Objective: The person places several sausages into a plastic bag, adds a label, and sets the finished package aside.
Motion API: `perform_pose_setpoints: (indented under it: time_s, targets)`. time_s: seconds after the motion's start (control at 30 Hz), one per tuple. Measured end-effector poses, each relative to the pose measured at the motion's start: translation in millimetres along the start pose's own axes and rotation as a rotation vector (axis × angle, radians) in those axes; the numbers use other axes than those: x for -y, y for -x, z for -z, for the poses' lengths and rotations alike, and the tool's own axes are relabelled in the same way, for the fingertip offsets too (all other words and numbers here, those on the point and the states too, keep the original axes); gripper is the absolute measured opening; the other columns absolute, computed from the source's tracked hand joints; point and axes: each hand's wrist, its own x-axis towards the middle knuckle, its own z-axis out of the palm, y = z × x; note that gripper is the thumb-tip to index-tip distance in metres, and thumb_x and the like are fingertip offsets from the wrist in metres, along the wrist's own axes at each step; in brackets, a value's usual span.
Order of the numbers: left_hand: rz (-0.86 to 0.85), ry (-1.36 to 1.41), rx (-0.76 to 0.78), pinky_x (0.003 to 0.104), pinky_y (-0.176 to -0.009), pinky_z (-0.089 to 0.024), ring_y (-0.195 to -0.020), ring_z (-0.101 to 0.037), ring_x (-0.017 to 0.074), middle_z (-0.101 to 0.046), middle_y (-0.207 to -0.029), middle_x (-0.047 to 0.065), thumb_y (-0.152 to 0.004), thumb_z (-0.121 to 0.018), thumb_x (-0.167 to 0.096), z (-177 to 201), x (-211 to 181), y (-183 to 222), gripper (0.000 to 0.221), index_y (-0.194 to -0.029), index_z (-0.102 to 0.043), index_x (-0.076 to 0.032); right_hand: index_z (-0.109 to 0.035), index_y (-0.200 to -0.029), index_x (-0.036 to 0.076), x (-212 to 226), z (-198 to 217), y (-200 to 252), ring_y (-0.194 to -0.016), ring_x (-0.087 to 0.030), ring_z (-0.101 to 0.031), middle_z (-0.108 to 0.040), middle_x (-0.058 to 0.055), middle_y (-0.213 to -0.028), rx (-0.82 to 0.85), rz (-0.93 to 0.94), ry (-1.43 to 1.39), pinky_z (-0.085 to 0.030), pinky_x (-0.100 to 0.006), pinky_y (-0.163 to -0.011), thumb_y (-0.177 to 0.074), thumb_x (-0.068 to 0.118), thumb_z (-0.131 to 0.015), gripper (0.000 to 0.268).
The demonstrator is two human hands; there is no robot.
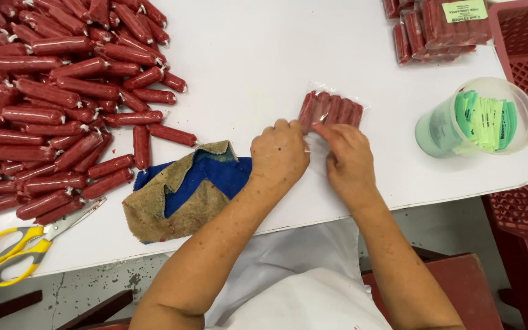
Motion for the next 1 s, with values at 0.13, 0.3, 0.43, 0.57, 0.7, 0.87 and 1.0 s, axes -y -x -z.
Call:
perform_pose_setpoints:
  time_s: [0.13, 0.3, 0.43, 0.57, 0.7, 0.87, 1.0]
  targets:
    - [0.01, 0.023, 0.138, 0.039, -0.044, -0.053, -0.054, -0.065, 0.0255, -0.057, -0.059, 0.007, -0.083, -0.063, -0.017, -15, 13, 10, 0.013, -0.081, -0.067, -0.006, -0.063, -0.137, 0.022, -16, -28, -13, -0.123, -0.028, -0.054, -0.06, -0.004, -0.127, 0.03, 0.165, 0.285, -0.041, -0.047, -0.1, -0.073, 0.006, -0.073, 0.067]
    - [-0.101, 0.077, 0.296, 0.041, -0.045, -0.055, -0.053, -0.068, 0.0273, -0.06, -0.055, 0.011, -0.092, -0.051, -0.01, 4, 14, 11, 0.024, -0.081, -0.07, 0.0, -0.071, -0.119, 0.021, -26, -41, -35, -0.109, -0.027, -0.059, -0.061, -0.002, -0.113, 0.017, 0.175, 0.292, -0.045, -0.042, -0.092, -0.086, 0.029, -0.075, 0.034]
    - [-0.123, 0.041, 0.333, 0.038, -0.045, -0.056, -0.052, -0.068, 0.0259, -0.06, -0.055, 0.01, -0.092, -0.049, -0.01, -3, 21, 5, 0.024, -0.08, -0.069, -0.003, -0.07, -0.105, 0.021, -38, -58, -43, -0.091, -0.026, -0.061, -0.057, -0.002, -0.095, -0.094, 0.177, 0.307, -0.049, -0.038, -0.082, -0.09, 0.015, -0.069, 0.016]
    - [-0.059, 0.015, 0.358, 0.044, -0.049, -0.057, -0.059, -0.071, 0.0284, -0.063, -0.061, 0.012, -0.093, -0.052, -0.016, 5, 27, 21, 0.024, -0.086, -0.07, -0.003, -0.063, -0.13, 0.02, -11, -36, -28, -0.123, -0.029, -0.053, -0.056, -0.007, -0.132, -0.161, 0.2, 0.437, -0.038, -0.045, -0.1, -0.094, 0.021, -0.063, 0.035]
    - [-0.066, 0.0, 0.133, 0.039, -0.048, -0.055, -0.059, -0.069, 0.0277, -0.063, -0.071, 0.011, -0.09, -0.062, -0.018, 10, 16, 28, 0.011, -0.092, -0.063, -0.007, -0.06, -0.127, 0.005, 5, 9, 39, -0.115, -0.04, -0.054, -0.054, -0.018, -0.119, -0.053, -0.159, 0.27, -0.043, -0.048, -0.099, -0.072, 0.004, -0.071, 0.056]
    - [-0.317, -0.05, -0.092, 0.048, -0.085, -0.055, -0.118, -0.059, 0.0372, -0.059, -0.127, 0.02, -0.079, -0.081, -0.032, -8, -3, -1, 0.06, -0.13, -0.059, -0.009, -0.07, -0.1, 0.015, 2, 14, 56, -0.081, -0.019, -0.066, -0.061, 0.0, -0.084, -0.071, -0.358, -0.059, -0.056, -0.029, -0.071, -0.084, 0.003, -0.073, 0.021]
    - [-0.232, -0.03, 0.007, 0.048, -0.08, -0.057, -0.105, -0.065, 0.0354, -0.062, -0.119, 0.018, -0.083, -0.077, -0.019, -38, 6, -23, 0.043, -0.121, -0.064, -0.005, -0.073, -0.098, 0.016, 12, 21, 50, -0.078, -0.016, -0.067, -0.064, 0.002, -0.082, -0.037, -0.434, -0.12, -0.058, -0.028, -0.069, -0.084, 0.006, -0.075, 0.017]
